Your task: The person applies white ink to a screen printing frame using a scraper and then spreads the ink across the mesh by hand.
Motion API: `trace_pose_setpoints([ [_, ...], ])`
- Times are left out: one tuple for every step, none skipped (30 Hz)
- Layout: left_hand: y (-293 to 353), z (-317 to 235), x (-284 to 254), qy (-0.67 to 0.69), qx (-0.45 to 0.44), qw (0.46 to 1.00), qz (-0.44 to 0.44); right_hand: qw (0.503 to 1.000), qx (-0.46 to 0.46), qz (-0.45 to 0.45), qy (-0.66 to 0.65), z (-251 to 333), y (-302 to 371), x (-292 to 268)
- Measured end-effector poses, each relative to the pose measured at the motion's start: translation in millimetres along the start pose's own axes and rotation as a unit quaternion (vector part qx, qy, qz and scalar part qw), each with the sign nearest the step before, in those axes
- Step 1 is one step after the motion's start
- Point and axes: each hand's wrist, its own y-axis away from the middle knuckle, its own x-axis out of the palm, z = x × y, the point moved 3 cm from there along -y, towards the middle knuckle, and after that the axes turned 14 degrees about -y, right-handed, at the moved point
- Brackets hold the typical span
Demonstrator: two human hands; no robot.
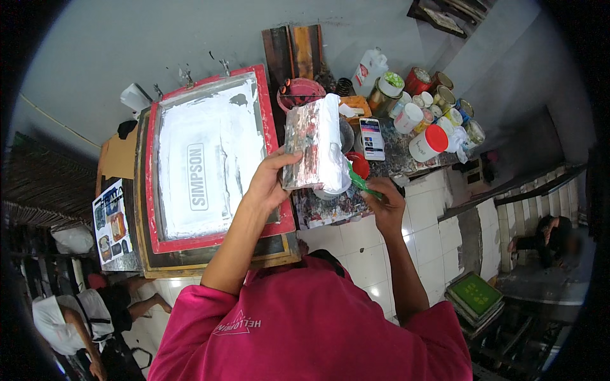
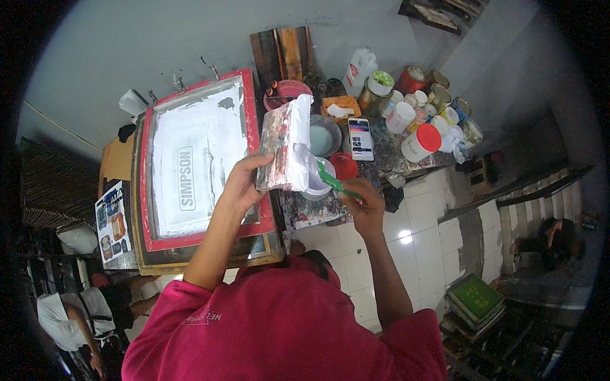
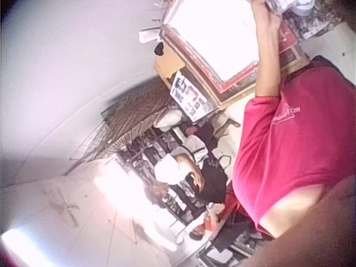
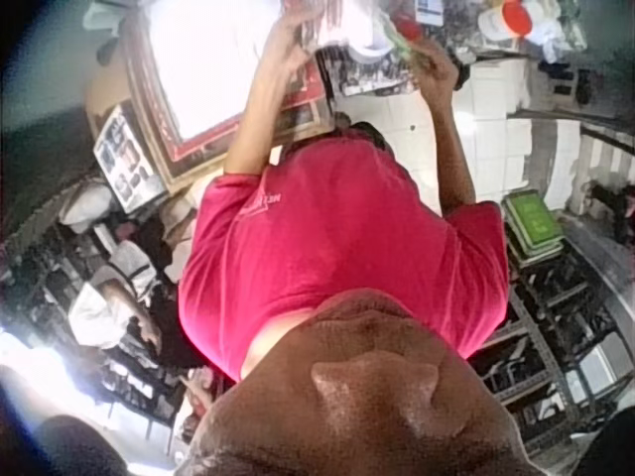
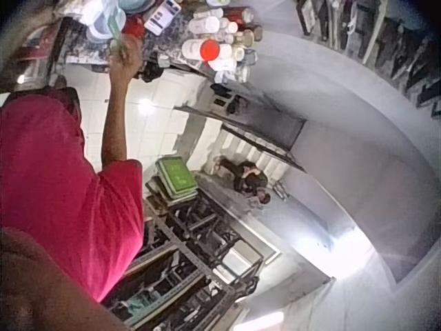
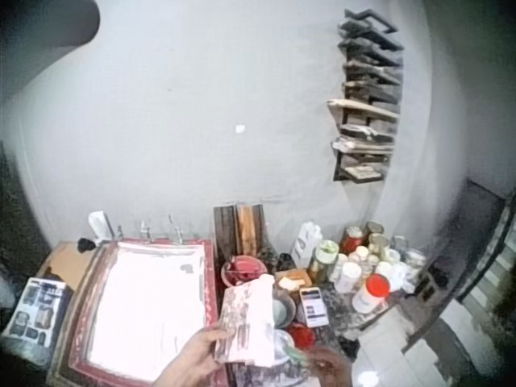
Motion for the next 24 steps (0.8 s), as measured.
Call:
trace_pose_setpoints([
  [-1,0,0,0.0,-0.001,1.0,-0.003,1.0,0.007,-0.001,0.003,1,1,-3],
  [-1,0,-1,0.0,-0.002,1.0,-0.006,1.0,0.014,-0.002,0.005,1,2,-5],
  [-3,-1,-2,0.002,-0.003,1.0,-0.005,1.0,0.015,-0.004,0.017,-1,2,-8],
  [-5,-3,-3,0.004,-0.004,1.0,-0.004,0.999,0.015,-0.005,0.028,-4,3,-10],
  [-7,-4,-5,0.006,-0.006,1.0,-0.003,0.999,0.016,-0.007,0.04,-6,4,-12],
  [-9,-4,-6,0.003,-0.003,1.0,-0.001,0.999,0.013,-0.012,0.05,-5,5,-15],
  [-12,-3,-8,-0.001,0.0,1.0,0.001,0.998,0.01,-0.017,0.06,-2,7,-19],
  [-15,-4,-9,-0.004,0.002,1.0,0.003,0.997,0.007,-0.022,0.07,-1,8,-23],
  [-15,-3,-11,-0.014,0.007,1.0,0.003,0.997,0.017,-0.026,0.069,1,12,-27],
  [-16,-3,-13,-0.024,0.011,1.0,0.004,0.997,0.026,-0.03,0.067,2,15,-33],
  [-18,-3,-15,-0.034,0.016,0.999,0.005,0.997,0.035,-0.035,0.066,3,19,-38],
  [-21,-5,-16,-0.042,0.013,0.999,0.005,0.995,0.042,-0.041,0.076,3,20,-46],
  [-23,-6,-18,-0.065,0.022,0.998,-0.012,0.994,0.048,-0.048,0.086,3,22,-54],
  [-25,-8,-19,-0.089,0.03,0.995,-0.03,0.992,0.055,-0.055,0.095,2,24,-59],
  [-25,-10,-20,-0.114,0.037,0.992,-0.048,0.991,0.085,-0.075,0.069,5,22,-59],
  [-25,-13,-18,-0.126,0.044,0.99,-0.046,0.988,0.114,-0.095,0.044,13,17,-59],
  [-27,-12,-18,-0.146,0.057,0.987,-0.046,0.983,0.143,-0.114,0.018,20,10,-59],
  [-29,-12,-20,-0.167,0.073,0.982,-0.045,0.987,0.125,-0.087,0.049,28,-2,-57],
  [-31,-11,-22,-0.19,0.088,0.977,-0.045,0.987,0.119,-0.089,0.058,36,-13,-52],
  [-32,-9,-24,-0.199,0.096,0.975,-0.039,0.987,0.114,-0.09,0.067,44,-25,-45],
  [-34,-5,-24,-0.206,0.102,0.973,-0.031,0.987,0.109,-0.092,0.08,53,-35,-41],
  [-35,-3,-23,-0.214,0.109,0.97,-0.023,0.985,0.103,-0.087,0.104,58,-44,-39],
  [-35,-2,-22,-0.225,0.112,0.967,-0.032,0.985,0.082,-0.084,0.125,61,-51,-38],
  [-35,1,-19,-0.236,0.114,0.964,-0.041,0.984,0.061,-0.08,0.146,64,-58,-37],
])
